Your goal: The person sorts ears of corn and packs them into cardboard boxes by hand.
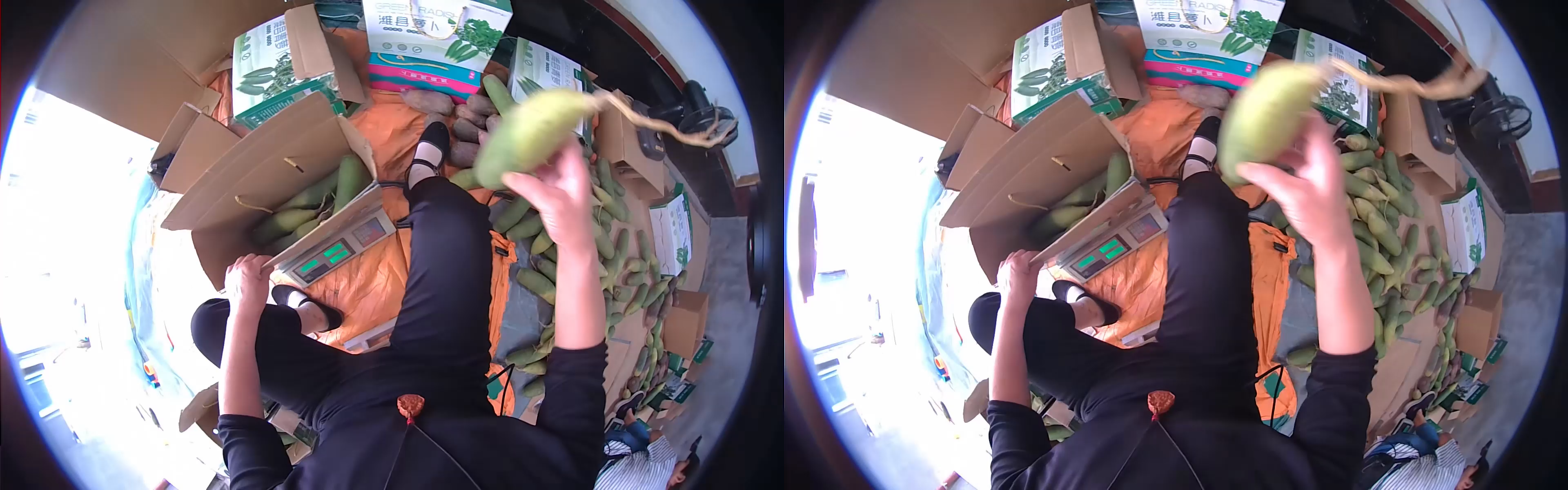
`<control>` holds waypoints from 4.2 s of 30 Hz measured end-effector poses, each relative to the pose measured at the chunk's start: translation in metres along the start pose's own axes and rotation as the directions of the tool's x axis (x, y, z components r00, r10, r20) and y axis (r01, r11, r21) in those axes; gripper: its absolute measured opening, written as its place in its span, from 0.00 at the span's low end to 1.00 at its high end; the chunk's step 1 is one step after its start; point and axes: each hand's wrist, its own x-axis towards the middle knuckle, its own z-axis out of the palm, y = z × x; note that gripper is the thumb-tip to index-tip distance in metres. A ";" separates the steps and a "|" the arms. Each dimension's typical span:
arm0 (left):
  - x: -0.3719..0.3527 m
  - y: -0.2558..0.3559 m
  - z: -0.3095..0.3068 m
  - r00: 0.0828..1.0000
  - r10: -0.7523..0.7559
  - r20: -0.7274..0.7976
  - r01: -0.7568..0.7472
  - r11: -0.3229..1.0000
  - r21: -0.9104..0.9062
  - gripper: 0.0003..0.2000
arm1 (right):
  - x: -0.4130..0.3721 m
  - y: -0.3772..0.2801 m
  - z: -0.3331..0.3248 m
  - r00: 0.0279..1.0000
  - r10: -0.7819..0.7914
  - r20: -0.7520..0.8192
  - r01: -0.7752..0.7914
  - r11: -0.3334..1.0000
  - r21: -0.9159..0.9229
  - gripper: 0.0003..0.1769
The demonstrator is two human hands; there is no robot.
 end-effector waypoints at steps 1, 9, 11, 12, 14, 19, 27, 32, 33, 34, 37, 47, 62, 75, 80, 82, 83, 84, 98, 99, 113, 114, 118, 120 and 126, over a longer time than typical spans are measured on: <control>0.000 0.000 -0.001 1.000 0.012 -0.002 -0.012 1.000 -0.011 0.07 | 0.014 -0.008 0.025 0.994 -0.028 0.107 0.029 0.999 -0.013 0.34; 0.001 -0.003 -0.001 0.999 0.034 0.023 -0.035 0.999 0.035 0.07 | 0.044 0.037 0.207 0.825 -0.210 0.525 0.421 0.848 -0.322 0.32; 0.001 -0.010 0.004 0.997 0.069 0.024 -0.070 0.997 0.043 0.07 | 0.040 0.051 0.235 0.830 -0.068 0.553 0.398 0.767 -0.504 0.24; -0.002 -0.016 0.011 0.993 0.108 -0.056 -0.102 0.990 0.100 0.07 | 0.038 0.063 0.245 0.834 -0.054 0.550 0.428 0.692 -0.581 0.19; 0.001 -0.018 0.012 0.995 0.032 0.096 -0.041 0.995 0.094 0.09 | 0.032 0.086 0.264 0.881 -0.070 0.467 0.399 0.641 -0.656 0.18; 0.008 -0.048 0.028 0.986 0.157 0.064 -0.146 0.979 -0.143 0.09 | 0.022 0.024 0.199 0.929 -0.061 0.364 0.249 0.831 -0.498 0.20; 0.010 -0.044 0.023 0.989 0.128 0.080 -0.115 0.982 -0.151 0.12 | -0.110 0.058 -0.061 0.914 0.160 -0.373 -0.350 0.775 -0.526 0.16; 0.012 -0.042 0.020 0.994 0.081 0.073 -0.078 0.996 -0.053 0.13 | -0.324 0.141 -0.200 0.514 0.238 -0.824 -0.811 0.447 -0.377 0.16; 0.013 -0.043 0.019 0.993 0.091 0.080 -0.088 0.995 -0.045 0.13 | -0.368 0.145 -0.211 0.432 0.304 -0.849 -0.881 0.342 -0.326 0.16; 0.013 -0.043 0.019 0.992 0.099 0.074 -0.095 0.994 -0.058 0.14 | -0.413 0.157 -0.217 0.300 0.335 -0.893 -0.936 0.283 -0.208 0.16; 0.016 -0.045 0.023 0.993 0.093 0.075 -0.087 0.993 -0.077 0.15 | -0.543 0.210 -0.224 -0.063 0.535 -0.843 -0.986 0.095 0.134 0.06; 0.008 -0.020 0.013 0.998 0.040 0.056 -0.035 0.995 -0.095 0.15 | -0.535 0.217 -0.172 -0.437 0.689 -0.578 -0.505 0.344 0.792 0.12; 0.015 -0.049 0.021 0.997 0.050 0.061 -0.047 0.998 -0.041 0.16 | -0.522 0.295 -0.212 -0.228 0.612 -0.757 -0.966 -0.044 0.254 0.13; 0.010 -0.029 0.020 0.998 0.001 0.066 0.007 0.992 -0.128 0.16 | -0.298 0.227 -0.132 0.341 0.738 -0.582 -0.592 0.650 0.477 0.03; 0.011 -0.036 0.017 0.994 0.018 0.105 -0.009 0.996 -0.088 0.14 | -0.272 0.243 -0.058 0.445 0.851 -0.280 -0.677 0.524 0.517 0.05; 0.007 -0.039 0.016 0.995 0.012 0.097 -0.002 0.994 -0.109 0.14 | -0.287 0.265 -0.043 0.496 0.861 -0.114 -0.824 0.508 0.251 0.06; 0.008 -0.034 0.017 0.996 0.019 0.084 -0.007 0.989 -0.145 0.14 | -0.293 0.275 -0.040 0.499 0.865 0.041 -0.864 0.501 -0.055 0.08; 0.006 -0.029 0.016 0.997 0.011 0.080 -0.001 0.993 -0.121 0.13 | -0.302 0.283 -0.032 0.405 0.906 0.125 -0.887 0.423 -0.186 0.05; 0.006 -0.023 0.016 0.998 -0.029 0.054 0.032 0.998 -0.055 0.09 | -0.326 0.329 -0.057 -0.100 0.883 -0.459 -0.943 0.063 0.326 0.23; 0.005 -0.023 0.015 0.998 -0.034 0.050 0.037 0.997 -0.061 0.08 | -0.325 0.338 -0.053 -0.179 0.843 -0.507 -0.899 0.069 0.432 0.27; 0.004 -0.015 0.013 0.999 -0.027 0.034 0.030 0.996 -0.083 0.05 | -0.262 0.339 -0.023 -0.266 0.638 -0.723 -0.836 0.221 0.503 0.37; 0.004 -0.017 0.013 0.998 -0.024 0.053 0.028 0.997 -0.073 0.05 | -0.274 0.357 -0.022 -0.216 0.631 -0.745 -0.832 0.281 0.479 0.36; 0.002 -0.020 0.017 0.998 0.028 -0.059 -0.029 0.999 -0.016 0.09 | -0.253 0.329 -0.030 0.091 0.728 -0.680 -0.865 0.395 0.308 0.34; 0.003 0.003 -0.003 0.998 -0.026 0.064 0.026 1.000 -0.006 0.09 | -0.237 0.318 -0.031 0.307 0.705 -0.639 -0.790 0.564 0.243 0.33; 0.006 0.007 -0.009 0.999 -0.022 0.041 0.022 1.000 -0.007 0.08 | -0.110 0.207 -0.038 0.733 0.470 -0.492 -0.580 0.809 -0.092 0.33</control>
